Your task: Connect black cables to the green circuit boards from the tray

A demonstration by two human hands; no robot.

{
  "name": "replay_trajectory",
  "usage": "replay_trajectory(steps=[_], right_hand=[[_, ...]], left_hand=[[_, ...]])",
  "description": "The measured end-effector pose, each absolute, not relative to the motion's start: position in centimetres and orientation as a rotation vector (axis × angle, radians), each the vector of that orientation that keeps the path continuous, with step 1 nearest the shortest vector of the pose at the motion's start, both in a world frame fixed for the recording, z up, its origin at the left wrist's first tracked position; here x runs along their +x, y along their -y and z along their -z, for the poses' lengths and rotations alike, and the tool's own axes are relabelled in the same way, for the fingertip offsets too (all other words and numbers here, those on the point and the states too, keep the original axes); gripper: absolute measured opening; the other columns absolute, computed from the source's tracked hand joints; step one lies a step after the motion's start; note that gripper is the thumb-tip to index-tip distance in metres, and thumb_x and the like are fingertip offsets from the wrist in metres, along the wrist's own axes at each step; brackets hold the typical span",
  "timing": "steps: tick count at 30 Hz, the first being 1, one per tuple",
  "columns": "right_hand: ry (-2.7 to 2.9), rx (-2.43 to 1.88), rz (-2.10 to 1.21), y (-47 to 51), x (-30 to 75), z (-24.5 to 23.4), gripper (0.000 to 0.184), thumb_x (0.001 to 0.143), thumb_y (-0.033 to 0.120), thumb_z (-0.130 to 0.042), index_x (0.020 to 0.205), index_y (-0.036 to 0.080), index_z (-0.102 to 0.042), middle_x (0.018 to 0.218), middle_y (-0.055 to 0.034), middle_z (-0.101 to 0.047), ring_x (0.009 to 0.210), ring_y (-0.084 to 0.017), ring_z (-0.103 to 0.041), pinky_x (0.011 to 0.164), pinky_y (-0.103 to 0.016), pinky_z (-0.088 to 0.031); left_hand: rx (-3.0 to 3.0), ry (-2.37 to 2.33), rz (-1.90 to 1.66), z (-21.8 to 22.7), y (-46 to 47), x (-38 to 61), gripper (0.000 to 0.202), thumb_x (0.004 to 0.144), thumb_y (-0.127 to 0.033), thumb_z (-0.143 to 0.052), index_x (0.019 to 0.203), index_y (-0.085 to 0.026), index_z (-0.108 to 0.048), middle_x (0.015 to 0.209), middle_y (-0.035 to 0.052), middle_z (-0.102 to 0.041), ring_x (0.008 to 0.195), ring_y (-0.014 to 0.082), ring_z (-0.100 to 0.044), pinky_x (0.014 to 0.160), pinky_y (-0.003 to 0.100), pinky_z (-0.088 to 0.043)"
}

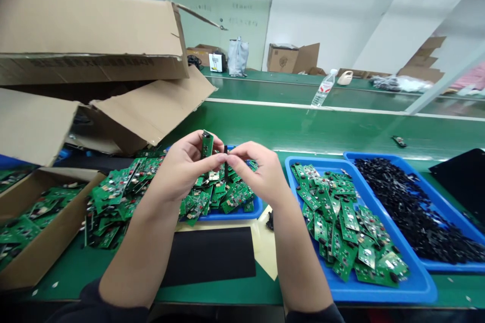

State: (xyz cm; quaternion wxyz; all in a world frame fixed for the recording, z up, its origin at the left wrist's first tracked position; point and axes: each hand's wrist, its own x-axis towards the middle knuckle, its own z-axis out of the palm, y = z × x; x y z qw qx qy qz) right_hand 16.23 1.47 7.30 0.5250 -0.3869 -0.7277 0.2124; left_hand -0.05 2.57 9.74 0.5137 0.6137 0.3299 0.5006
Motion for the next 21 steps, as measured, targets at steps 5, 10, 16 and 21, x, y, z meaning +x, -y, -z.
replay_trajectory(steps=[5, 10, 16, 21], right_hand=[[1.722, -0.943, -0.707, -1.0, 15.5, -7.5, 0.015, 0.083, 0.031, -0.058, 0.08, 0.019, -0.066, 0.076, -0.0028, -0.068, 0.074, -0.015, -0.062, 0.069, -0.029, -0.049], [1.755, -1.06, -0.608, -0.7, 15.9, -7.9, 0.013, 0.082, 0.023, -0.054, 0.072, 0.018, -0.06, 0.066, 0.0001, -0.062, 0.063, -0.012, -0.057, 0.061, -0.026, -0.044], [1.902, -1.128, -0.384, 0.4, 17.0, -8.9, 0.016, 0.081, 0.015, -0.049, 0.067, 0.018, -0.057, 0.06, 0.0024, -0.058, 0.057, -0.011, -0.052, 0.055, -0.023, -0.039], [1.876, -1.083, -0.178, 1.0, 17.2, -9.2, 0.017, 0.087, 0.02, -0.046, 0.074, 0.019, -0.057, 0.067, -0.0001, -0.061, 0.063, -0.012, -0.055, 0.06, -0.024, -0.042]], left_hand=[[1.419, -0.771, -1.213, -9.9, -2.6, -0.1, 0.03, 0.064, -0.03, -0.078, 0.079, -0.015, -0.057, 0.079, 0.0008, -0.061, 0.065, 0.0096, -0.059, 0.057, 0.019, -0.05], [1.405, -0.78, -1.206, -9.6, -2.8, -0.2, 0.032, 0.066, -0.032, -0.077, 0.08, -0.014, -0.054, 0.071, -0.0005, -0.061, 0.054, 0.0098, -0.062, 0.051, 0.02, -0.052], [1.539, -0.975, -1.253, -9.7, -2.9, -0.2, 0.025, 0.077, -0.034, -0.067, 0.076, -0.015, -0.051, 0.062, -0.0021, -0.057, 0.047, 0.0095, -0.06, 0.04, 0.017, -0.045], [1.541, -0.947, -1.136, -10.1, -2.5, -0.1, 0.012, 0.084, -0.027, -0.053, 0.088, -0.016, -0.053, 0.075, -0.0005, -0.06, 0.042, 0.0042, -0.052, 0.036, 0.016, -0.04]])
